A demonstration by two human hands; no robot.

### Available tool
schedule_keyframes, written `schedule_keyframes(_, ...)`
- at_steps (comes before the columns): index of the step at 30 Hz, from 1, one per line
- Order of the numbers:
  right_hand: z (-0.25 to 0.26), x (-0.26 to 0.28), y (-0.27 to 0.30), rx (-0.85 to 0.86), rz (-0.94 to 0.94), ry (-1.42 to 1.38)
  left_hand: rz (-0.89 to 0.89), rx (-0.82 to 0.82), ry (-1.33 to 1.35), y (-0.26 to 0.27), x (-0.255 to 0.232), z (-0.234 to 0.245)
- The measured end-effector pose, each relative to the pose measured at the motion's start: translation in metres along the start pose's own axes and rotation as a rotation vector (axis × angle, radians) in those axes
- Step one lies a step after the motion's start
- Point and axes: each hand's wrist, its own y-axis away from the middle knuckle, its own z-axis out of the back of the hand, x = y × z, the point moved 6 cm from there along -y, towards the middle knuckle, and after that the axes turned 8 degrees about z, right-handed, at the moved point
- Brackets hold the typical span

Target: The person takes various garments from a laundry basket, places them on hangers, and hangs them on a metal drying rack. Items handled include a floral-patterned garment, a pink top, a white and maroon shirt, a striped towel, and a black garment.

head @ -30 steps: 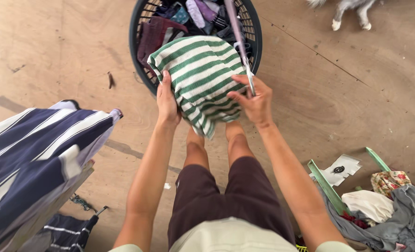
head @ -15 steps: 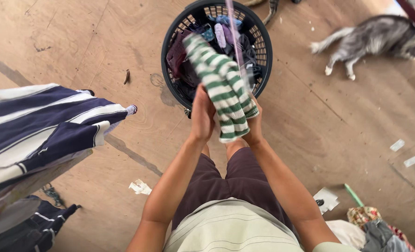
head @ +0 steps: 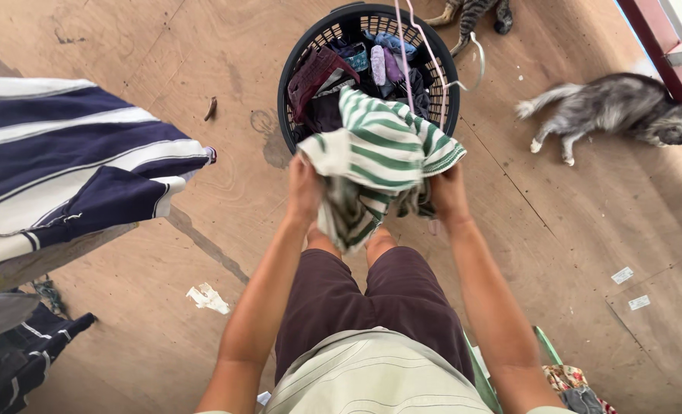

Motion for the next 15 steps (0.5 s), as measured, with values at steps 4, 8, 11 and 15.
schedule_keyframes(4,0.029,0.015,-0.016,-0.038,0.035,0.221,0.119,0.015,0.351,-0.001,-0.025,-0.001)
schedule_keyframes(8,0.01,0.069,-0.008,-0.066,0.213,0.339,0.349,-0.004,0.507,0.017,-0.052,-0.024)
schedule_keyframes(11,-0.036,0.087,0.013,0.047,0.113,0.354,0.383,0.118,0.43,0.02,-0.058,-0.046)
schedule_keyframes(15,-0.098,0.08,0.028,0.29,0.279,0.194,0.299,0.173,0.202,0.026,-0.059,-0.067)
